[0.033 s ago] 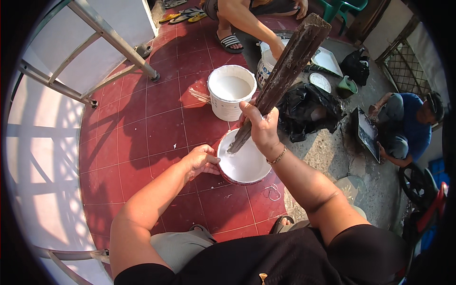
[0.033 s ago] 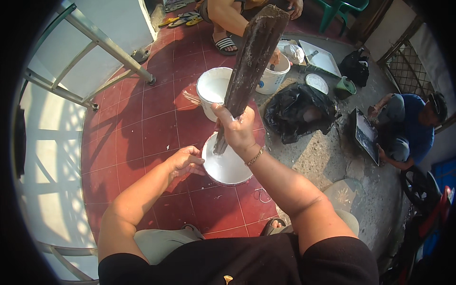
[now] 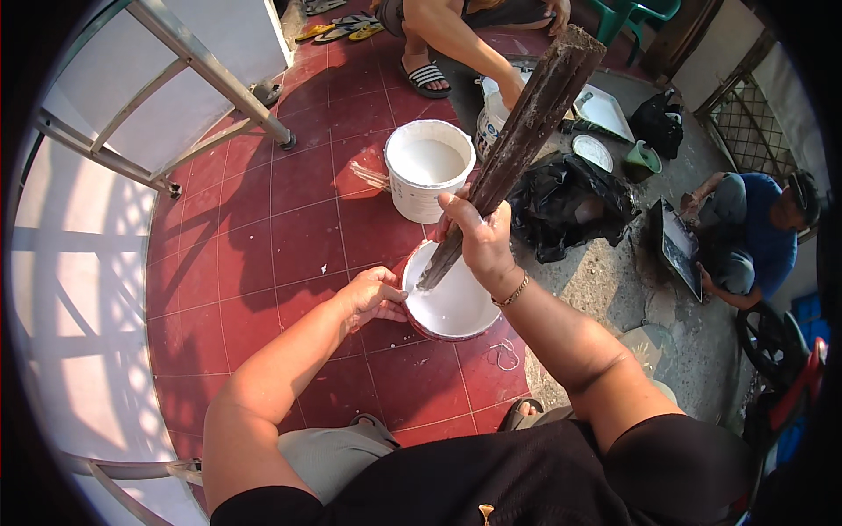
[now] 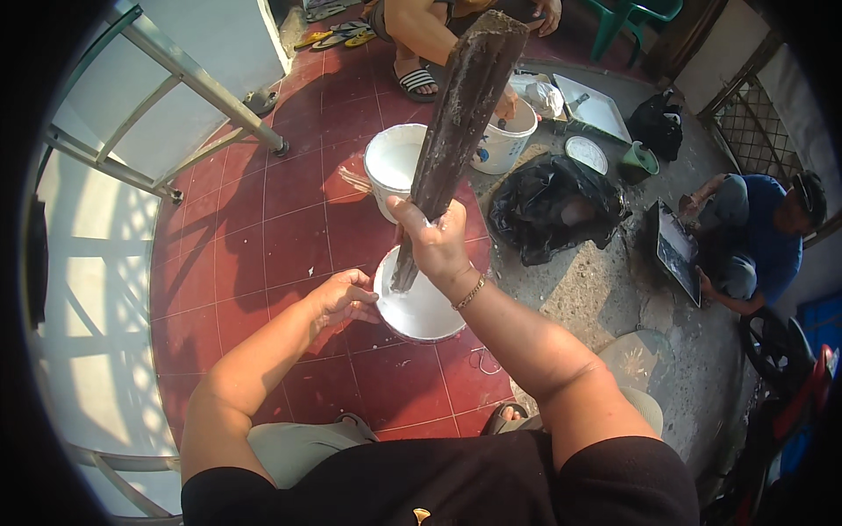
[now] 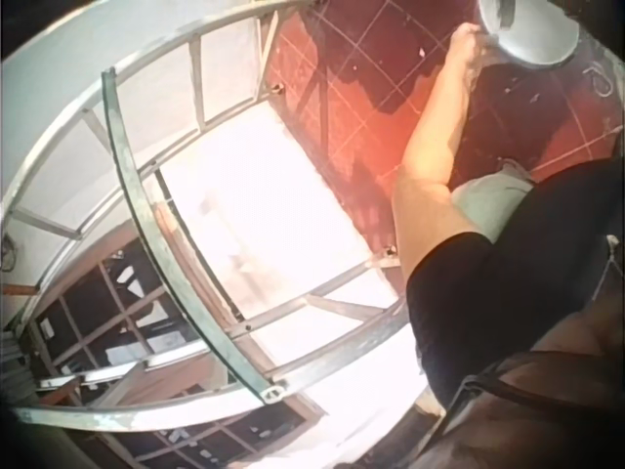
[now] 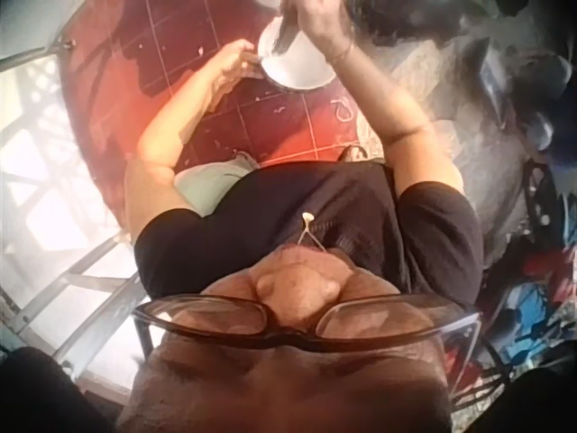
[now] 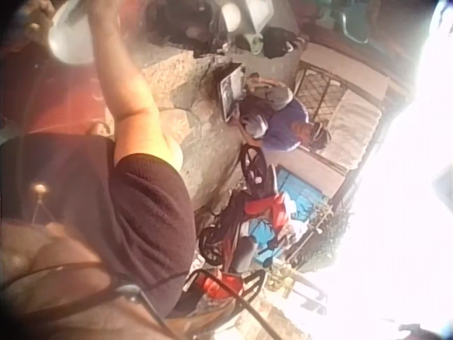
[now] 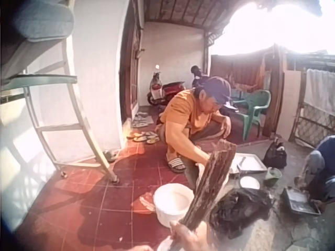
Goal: The person squeezes the contents of a white bag into a bucket of liquid and then stirs the mixture using a large wooden stick.
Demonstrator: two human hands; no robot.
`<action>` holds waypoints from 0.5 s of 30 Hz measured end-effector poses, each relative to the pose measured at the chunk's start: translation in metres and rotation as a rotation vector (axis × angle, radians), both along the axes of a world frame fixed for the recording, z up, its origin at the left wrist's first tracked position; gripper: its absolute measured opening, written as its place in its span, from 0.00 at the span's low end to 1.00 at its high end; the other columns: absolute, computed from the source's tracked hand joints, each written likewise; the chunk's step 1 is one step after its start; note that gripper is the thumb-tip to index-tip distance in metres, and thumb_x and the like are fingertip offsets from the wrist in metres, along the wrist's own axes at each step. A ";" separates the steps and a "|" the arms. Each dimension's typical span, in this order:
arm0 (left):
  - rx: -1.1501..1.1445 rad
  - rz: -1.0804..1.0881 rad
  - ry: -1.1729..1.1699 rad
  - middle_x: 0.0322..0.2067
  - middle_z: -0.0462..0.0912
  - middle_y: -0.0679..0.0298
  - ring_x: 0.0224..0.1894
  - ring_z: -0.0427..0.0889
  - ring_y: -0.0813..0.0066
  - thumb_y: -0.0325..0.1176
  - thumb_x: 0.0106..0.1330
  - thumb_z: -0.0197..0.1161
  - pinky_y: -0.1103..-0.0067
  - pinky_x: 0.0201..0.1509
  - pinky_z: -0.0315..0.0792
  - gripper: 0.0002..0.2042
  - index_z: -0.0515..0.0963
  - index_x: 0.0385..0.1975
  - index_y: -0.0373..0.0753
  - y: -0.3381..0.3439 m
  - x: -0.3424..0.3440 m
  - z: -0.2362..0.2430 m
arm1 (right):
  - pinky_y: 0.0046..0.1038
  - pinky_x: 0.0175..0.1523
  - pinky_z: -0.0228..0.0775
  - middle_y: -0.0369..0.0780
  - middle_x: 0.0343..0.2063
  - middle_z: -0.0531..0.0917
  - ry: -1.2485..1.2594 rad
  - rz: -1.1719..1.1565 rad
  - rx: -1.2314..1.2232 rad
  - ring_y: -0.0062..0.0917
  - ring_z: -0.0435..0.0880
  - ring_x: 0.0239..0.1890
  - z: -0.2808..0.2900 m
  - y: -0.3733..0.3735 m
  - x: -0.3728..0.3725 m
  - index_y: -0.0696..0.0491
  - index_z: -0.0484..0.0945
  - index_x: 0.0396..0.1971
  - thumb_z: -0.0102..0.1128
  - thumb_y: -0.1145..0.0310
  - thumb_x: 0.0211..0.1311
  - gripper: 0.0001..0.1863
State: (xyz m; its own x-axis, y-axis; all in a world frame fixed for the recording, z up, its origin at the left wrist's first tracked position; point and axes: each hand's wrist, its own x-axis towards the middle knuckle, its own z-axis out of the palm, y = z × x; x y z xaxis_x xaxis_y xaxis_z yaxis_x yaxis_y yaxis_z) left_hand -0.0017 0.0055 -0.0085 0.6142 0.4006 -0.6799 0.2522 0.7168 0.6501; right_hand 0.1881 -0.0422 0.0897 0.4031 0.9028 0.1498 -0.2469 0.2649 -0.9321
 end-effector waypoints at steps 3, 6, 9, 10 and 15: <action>0.002 0.037 -0.024 0.38 0.76 0.52 0.38 0.81 0.56 0.22 0.58 0.63 0.55 0.48 0.76 0.14 0.66 0.40 0.34 -0.003 -0.004 0.000 | 0.22 0.19 0.64 0.36 0.14 0.75 -0.106 0.232 -0.147 0.18 0.72 0.14 0.007 -0.013 0.007 0.58 0.75 0.22 0.63 0.66 0.55 0.11; 0.006 0.042 -0.033 0.38 0.76 0.53 0.37 0.81 0.57 0.22 0.58 0.62 0.53 0.49 0.76 0.13 0.66 0.40 0.34 -0.003 -0.004 -0.005 | 0.21 0.18 0.63 0.35 0.12 0.74 -0.259 0.160 -0.181 0.16 0.72 0.14 0.010 -0.013 0.026 0.60 0.76 0.24 0.63 0.66 0.54 0.12; 0.002 0.014 -0.009 0.38 0.76 0.52 0.38 0.81 0.56 0.22 0.58 0.62 0.54 0.49 0.76 0.13 0.66 0.39 0.34 -0.001 0.002 0.000 | 0.19 0.19 0.62 0.33 0.12 0.75 -0.389 -0.041 -0.125 0.13 0.72 0.15 0.010 -0.005 0.043 0.58 0.77 0.22 0.63 0.66 0.55 0.11; 0.001 0.004 0.010 0.38 0.76 0.52 0.39 0.81 0.56 0.22 0.58 0.63 0.54 0.49 0.76 0.13 0.66 0.39 0.34 0.000 0.003 0.003 | 0.19 0.20 0.62 0.33 0.13 0.75 -0.365 -0.087 -0.065 0.13 0.72 0.15 0.008 0.001 0.043 0.58 0.77 0.22 0.64 0.66 0.55 0.11; 0.012 0.009 0.005 0.38 0.76 0.52 0.39 0.81 0.54 0.21 0.58 0.63 0.57 0.46 0.77 0.14 0.67 0.41 0.34 0.002 -0.001 0.003 | 0.23 0.23 0.66 0.36 0.15 0.74 -0.073 -0.008 -0.026 0.19 0.74 0.16 0.002 0.003 0.006 0.58 0.73 0.22 0.62 0.72 0.55 0.09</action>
State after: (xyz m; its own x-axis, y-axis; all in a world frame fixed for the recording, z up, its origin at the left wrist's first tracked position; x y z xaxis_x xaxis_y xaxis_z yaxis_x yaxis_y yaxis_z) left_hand -0.0026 0.0075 -0.0053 0.6068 0.4140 -0.6785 0.2493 0.7114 0.6571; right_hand 0.1944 -0.0394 0.0915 0.3988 0.9037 0.1559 -0.1759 0.2422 -0.9541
